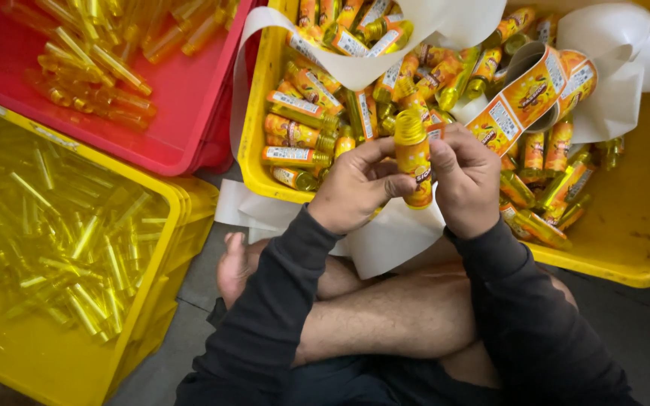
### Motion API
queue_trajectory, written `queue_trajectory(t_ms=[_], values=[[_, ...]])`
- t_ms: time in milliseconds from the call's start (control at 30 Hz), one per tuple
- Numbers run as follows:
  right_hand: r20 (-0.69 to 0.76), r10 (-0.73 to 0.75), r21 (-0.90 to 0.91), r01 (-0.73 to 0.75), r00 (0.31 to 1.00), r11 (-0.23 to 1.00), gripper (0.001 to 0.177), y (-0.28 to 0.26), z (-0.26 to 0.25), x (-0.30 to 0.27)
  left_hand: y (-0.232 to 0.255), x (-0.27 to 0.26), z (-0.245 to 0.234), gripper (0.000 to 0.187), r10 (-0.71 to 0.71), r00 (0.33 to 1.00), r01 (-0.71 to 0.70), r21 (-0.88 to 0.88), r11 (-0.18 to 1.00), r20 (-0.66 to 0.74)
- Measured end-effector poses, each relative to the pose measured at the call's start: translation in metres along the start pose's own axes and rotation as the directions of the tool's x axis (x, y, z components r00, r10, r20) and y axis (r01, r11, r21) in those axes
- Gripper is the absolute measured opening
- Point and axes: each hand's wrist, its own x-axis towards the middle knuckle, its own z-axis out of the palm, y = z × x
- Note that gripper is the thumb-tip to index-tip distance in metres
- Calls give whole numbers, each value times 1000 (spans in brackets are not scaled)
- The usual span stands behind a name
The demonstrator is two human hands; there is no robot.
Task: Manually applying adhesive labels to small yellow plastic bottles from a roll.
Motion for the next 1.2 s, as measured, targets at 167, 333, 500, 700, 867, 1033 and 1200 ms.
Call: queue_trajectory(t_ms=[167,333,500,700,867,1033,1200], values=[[41,97,131,-101,995,986,20,13,-7,-2,2,5,0,52,62,998,-61,34,998,-12],[141,271,333,-303,952,893,34,24,-3,-9,11,2,7,48,52,995,-50,-16,999,85],[225,257,194,-302,940,933,44,9,-6,2,-6,9,7,32,118,990,-134,-293,947,-73],[267,38,-45,-27,963,999,36,-23,-10,9,1,5,13,25,134,990,-144,-406,902,-54],[22,25,-532,-9,999,846,28,-36,-78,15,6,6,24,75,131,991,-102,569,816,-10],[-25,-100,-968,-49,995,-246,40,-27,-145,-1,14,7,40,70,-38,999,-5,866,500,28],[-373,592,-810,-562,715,168,74,2,-122,26,19,18,44,79,-452,889,206,949,239,-79]])
